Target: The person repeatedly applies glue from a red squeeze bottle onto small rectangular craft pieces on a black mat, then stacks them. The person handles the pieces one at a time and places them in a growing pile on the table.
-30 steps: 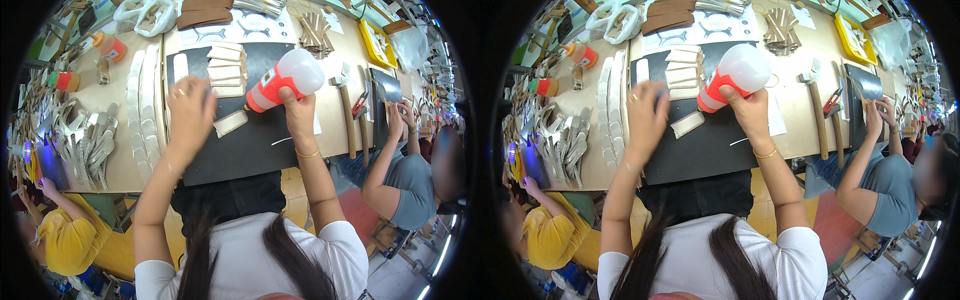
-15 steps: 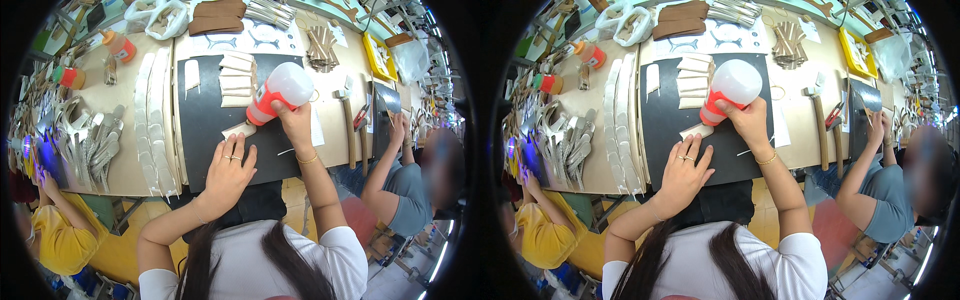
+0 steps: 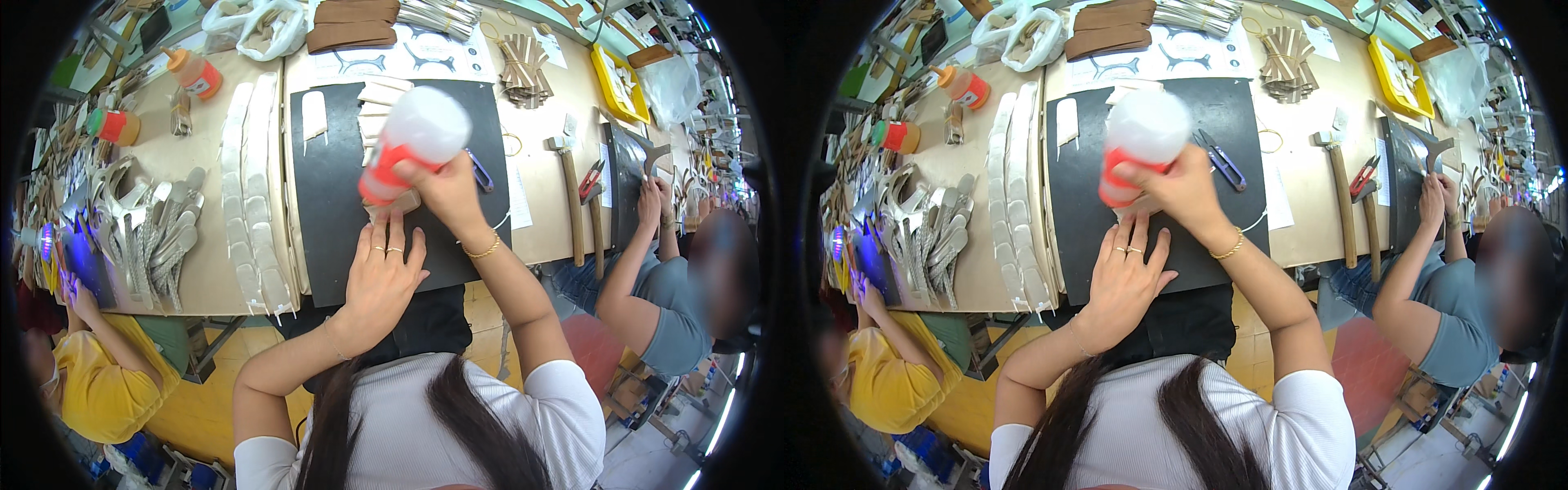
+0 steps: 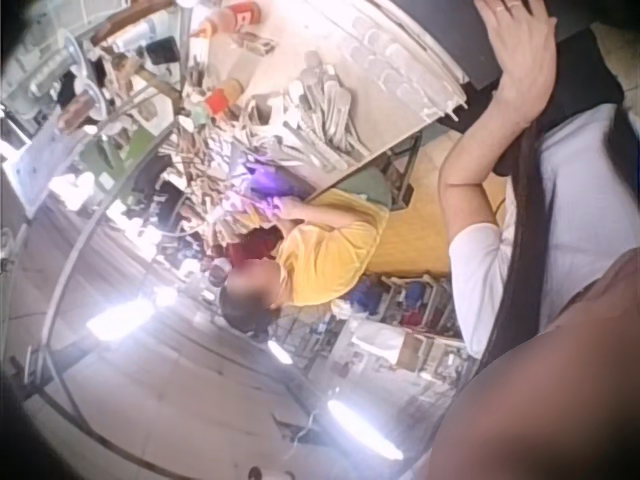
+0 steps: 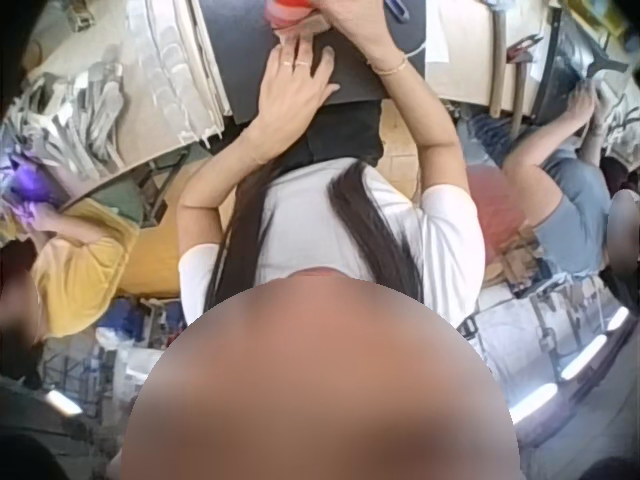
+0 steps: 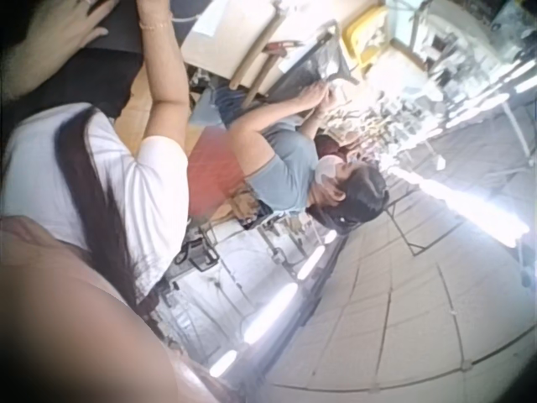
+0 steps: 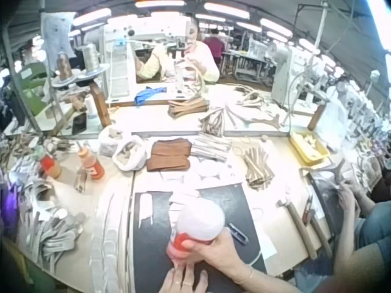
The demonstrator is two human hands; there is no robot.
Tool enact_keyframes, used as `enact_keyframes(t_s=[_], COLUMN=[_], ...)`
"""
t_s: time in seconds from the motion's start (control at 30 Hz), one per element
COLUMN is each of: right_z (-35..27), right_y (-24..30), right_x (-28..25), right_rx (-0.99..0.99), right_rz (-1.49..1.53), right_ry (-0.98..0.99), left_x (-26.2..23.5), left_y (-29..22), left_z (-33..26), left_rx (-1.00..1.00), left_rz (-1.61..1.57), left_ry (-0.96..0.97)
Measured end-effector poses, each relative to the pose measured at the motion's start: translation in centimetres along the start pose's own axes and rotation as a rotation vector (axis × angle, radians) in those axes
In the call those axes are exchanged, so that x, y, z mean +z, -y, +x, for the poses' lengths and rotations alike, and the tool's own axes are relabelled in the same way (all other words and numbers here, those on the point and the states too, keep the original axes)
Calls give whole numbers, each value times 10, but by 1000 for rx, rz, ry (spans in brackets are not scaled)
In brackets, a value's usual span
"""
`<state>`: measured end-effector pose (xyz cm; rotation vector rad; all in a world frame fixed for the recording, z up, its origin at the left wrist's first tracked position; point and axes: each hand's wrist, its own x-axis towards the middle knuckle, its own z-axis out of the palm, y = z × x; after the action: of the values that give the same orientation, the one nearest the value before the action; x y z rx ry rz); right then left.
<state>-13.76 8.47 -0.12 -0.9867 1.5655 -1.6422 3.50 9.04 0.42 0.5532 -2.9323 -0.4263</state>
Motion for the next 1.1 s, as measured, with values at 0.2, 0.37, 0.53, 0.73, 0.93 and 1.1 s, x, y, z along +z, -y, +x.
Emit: enact_keyframes(t_s=[0.2, 0.37, 0.53, 0.73, 0.93, 1.1], right_z=[-5, -15, -15, -39, -52, -57], right_y=[2, -6, -6, -1, -10, -13], right_x=[-43, -46, -42, -45, -54, -44], right_rx=[-91, -92, -110, -139, -152, -188], right_rz=[23, -21, -119, -129, 212, 188], right_ry=[-215, -166, -160, -173, -334, -370], left_x=[-6, -11, -14, -19, -21, -27], left_y=[1, -1, -2, 6, 28, 55], left_z=[2, 6, 9, 13, 22, 38], left_rx=[5, -10, -17, 3, -22, -142], left_rz=[-3, -8, 7, -60, -275, -377], left_ry=[31, 57, 72, 58, -43, -134])
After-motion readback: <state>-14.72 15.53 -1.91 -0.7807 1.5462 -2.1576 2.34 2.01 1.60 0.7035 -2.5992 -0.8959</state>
